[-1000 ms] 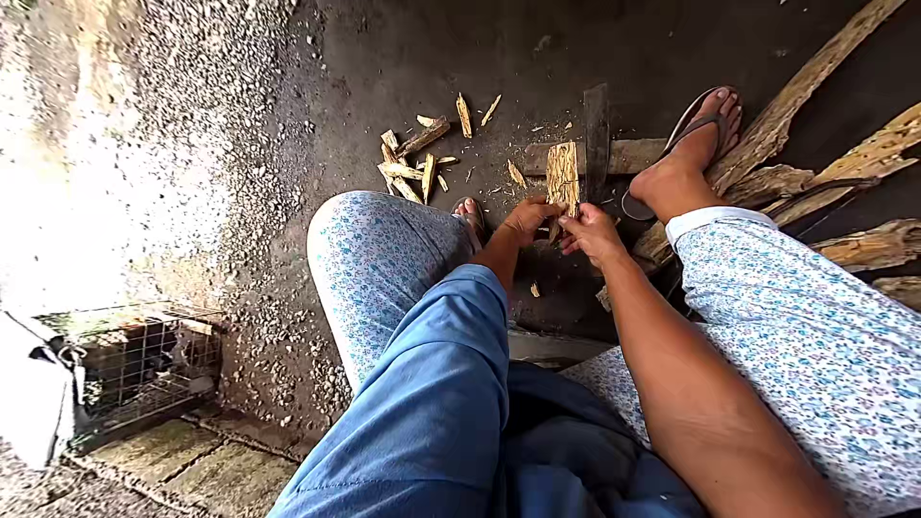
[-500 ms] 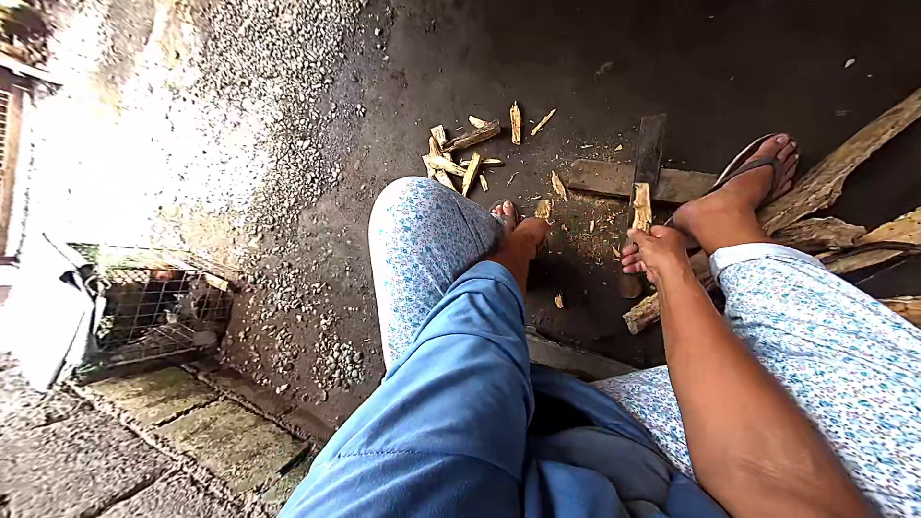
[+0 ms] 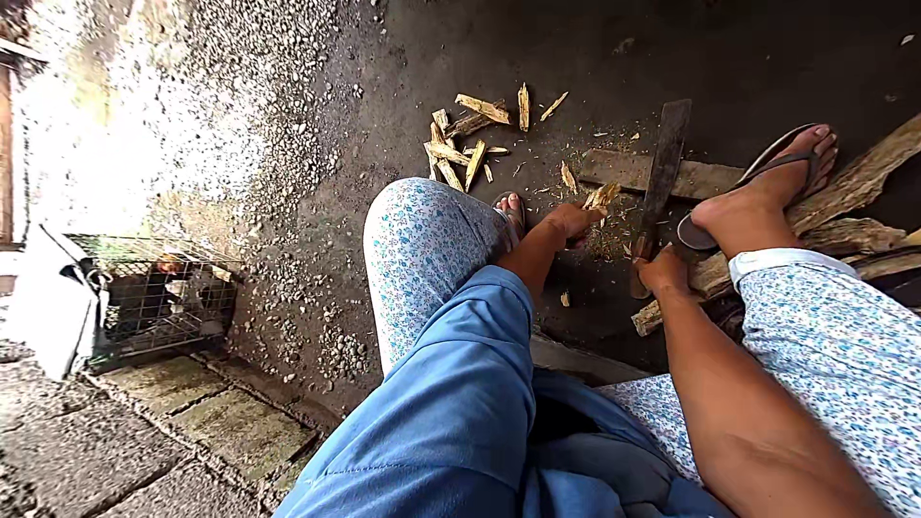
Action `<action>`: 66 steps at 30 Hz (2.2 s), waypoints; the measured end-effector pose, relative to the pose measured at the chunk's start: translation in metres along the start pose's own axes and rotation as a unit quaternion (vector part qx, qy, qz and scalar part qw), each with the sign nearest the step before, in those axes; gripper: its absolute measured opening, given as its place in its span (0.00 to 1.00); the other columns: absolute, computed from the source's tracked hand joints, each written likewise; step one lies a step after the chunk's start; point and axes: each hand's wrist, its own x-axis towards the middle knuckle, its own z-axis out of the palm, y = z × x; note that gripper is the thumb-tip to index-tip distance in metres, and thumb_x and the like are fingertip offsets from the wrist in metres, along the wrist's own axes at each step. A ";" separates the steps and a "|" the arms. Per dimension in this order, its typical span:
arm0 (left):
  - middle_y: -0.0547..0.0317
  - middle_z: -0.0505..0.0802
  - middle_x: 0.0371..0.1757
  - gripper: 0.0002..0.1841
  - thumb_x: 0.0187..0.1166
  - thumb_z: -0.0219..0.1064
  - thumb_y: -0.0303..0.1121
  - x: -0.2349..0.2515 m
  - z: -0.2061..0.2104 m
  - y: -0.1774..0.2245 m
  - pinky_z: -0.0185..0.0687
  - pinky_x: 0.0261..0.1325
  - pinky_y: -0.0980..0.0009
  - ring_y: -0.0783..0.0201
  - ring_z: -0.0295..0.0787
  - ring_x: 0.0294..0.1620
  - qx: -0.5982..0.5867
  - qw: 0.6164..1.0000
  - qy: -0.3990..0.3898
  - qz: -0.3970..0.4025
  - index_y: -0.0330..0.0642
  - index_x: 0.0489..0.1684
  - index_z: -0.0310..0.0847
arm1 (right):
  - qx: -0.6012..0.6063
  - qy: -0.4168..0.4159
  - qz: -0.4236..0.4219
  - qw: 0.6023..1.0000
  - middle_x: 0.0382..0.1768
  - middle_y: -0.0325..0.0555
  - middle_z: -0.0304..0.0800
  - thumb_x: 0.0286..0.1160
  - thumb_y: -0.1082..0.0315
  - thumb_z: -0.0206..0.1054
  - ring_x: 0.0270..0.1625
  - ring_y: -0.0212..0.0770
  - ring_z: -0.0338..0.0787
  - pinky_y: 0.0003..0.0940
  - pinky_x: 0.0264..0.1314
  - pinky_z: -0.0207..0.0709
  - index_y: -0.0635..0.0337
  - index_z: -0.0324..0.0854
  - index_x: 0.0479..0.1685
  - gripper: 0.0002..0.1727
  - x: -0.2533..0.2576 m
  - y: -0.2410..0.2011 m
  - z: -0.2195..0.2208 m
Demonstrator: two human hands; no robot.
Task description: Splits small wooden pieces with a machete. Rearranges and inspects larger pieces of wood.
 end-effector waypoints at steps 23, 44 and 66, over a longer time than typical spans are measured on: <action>0.35 0.83 0.73 0.33 0.69 0.72 0.19 0.038 0.017 0.079 0.89 0.63 0.53 0.48 0.91 0.59 0.053 0.947 0.076 0.308 0.33 0.81 0.72 | 0.340 -0.003 0.039 0.940 0.53 0.66 0.85 0.74 0.72 0.68 0.48 0.58 0.89 0.58 0.53 0.83 0.66 0.67 0.78 0.31 0.015 0.025 0.011; 0.43 0.93 0.58 0.10 0.80 0.69 0.26 0.057 0.019 0.086 0.81 0.72 0.57 0.54 0.91 0.61 0.184 0.886 0.132 0.405 0.34 0.54 0.89 | 0.213 0.240 -0.171 0.932 0.43 0.61 0.90 0.80 0.57 0.70 0.39 0.58 0.93 0.62 0.48 0.84 0.65 0.73 0.69 0.26 -0.073 -0.017 -0.058; 0.43 0.90 0.57 0.16 0.85 0.68 0.28 0.066 0.019 0.088 0.91 0.47 0.64 0.60 0.92 0.42 -0.057 0.943 0.070 0.320 0.30 0.66 0.81 | 0.418 0.108 -0.126 0.893 0.30 0.43 0.84 0.83 0.57 0.68 0.21 0.38 0.87 0.38 0.29 0.88 0.57 0.72 0.65 0.20 -0.055 -0.009 -0.066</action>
